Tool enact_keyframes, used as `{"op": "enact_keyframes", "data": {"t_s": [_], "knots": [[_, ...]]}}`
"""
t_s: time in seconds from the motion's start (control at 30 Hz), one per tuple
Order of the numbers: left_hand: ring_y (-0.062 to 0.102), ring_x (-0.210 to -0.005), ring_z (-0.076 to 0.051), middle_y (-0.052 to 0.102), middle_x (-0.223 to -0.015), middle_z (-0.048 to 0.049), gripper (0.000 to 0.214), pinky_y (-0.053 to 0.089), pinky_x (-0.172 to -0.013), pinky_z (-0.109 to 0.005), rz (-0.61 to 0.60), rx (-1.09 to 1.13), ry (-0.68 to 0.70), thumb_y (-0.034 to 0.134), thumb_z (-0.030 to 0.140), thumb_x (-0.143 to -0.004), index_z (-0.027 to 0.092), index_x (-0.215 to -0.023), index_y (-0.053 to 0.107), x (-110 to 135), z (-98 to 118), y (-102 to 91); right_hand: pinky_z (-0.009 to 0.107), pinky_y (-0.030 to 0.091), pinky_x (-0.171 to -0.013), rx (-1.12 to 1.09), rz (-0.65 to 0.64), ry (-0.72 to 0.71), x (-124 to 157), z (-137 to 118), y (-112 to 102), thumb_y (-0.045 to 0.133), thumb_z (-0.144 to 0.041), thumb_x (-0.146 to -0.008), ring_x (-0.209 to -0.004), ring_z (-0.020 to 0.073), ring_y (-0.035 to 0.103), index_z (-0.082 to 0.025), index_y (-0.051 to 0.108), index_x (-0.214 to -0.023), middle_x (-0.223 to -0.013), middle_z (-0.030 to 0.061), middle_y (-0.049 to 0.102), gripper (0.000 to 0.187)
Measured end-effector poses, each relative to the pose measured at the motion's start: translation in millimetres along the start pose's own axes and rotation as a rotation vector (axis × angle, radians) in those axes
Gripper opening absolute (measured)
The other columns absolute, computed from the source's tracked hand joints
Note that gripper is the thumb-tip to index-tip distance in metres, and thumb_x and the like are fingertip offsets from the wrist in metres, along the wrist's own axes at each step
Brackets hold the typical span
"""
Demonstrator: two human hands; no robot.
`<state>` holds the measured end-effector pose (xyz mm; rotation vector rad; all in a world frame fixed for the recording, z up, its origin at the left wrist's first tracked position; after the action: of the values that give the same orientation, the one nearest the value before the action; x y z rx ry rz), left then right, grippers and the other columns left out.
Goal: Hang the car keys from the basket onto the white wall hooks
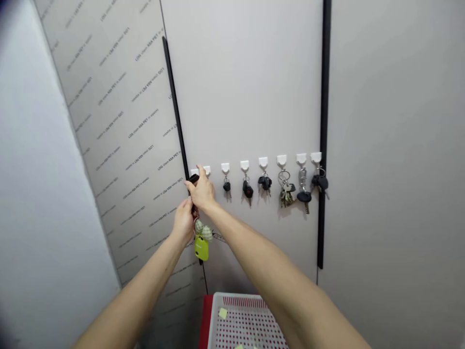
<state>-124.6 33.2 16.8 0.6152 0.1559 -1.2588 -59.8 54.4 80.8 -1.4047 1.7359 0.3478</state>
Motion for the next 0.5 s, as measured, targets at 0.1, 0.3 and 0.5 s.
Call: {"op": "enact_keyframes", "data": {"t_s": [0.1, 0.3, 0.5], "knots": [[0.023, -0.034, -0.002, 0.027, -0.039, 0.0081, 0.023, 0.019, -0.036, -0.016, 0.012, 0.009, -0.001, 0.04, 0.032, -0.065, 0.016, -0.051, 0.033, -13, -3, -2.5, 0.028, 0.037, -0.064, 0.127, -0.061, -0.055, -10, -4, 11, 0.043, -0.03, -0.066, -0.063, 0.0132, 0.049, -0.02, 0.02, -0.116, -0.066, 0.0014, 0.053, 0.056], [0.025, -0.033, -0.002, 0.031, -0.038, 0.0077, 0.022, 0.018, -0.036, -0.016, 0.08, -0.05, -0.05, 0.042, 0.03, -0.063, 0.015, -0.05, 0.034, -27, -24, -7.5, 0.027, 0.036, -0.062, 0.32, -0.151, -0.017, -17, 4, 21, 0.04, -0.027, -0.068, -0.064, 0.0139, 0.05, -0.019, 0.012, -0.119, -0.07, 0.0032, 0.054, 0.059], [0.024, -0.03, -0.002, 0.033, -0.04, 0.0077, 0.018, 0.017, -0.034, -0.016, 0.031, -0.082, -0.131, 0.041, 0.027, -0.063, 0.015, -0.051, 0.036, -24, -40, -4.5, 0.025, 0.036, -0.063, 0.363, -0.229, 0.017, -13, 20, 20, 0.041, -0.024, -0.068, -0.065, 0.0138, 0.05, -0.017, 0.013, -0.119, -0.07, 0.0034, 0.056, 0.059]]}}
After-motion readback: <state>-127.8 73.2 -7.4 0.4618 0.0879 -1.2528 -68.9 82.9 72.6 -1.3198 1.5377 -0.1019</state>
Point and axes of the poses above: each hand's wrist, its own x-axis away from the middle knuckle, its own y-axis out of the palm, z = x × y, the point moved 5 cm from there along -x, towards the middle knuckle
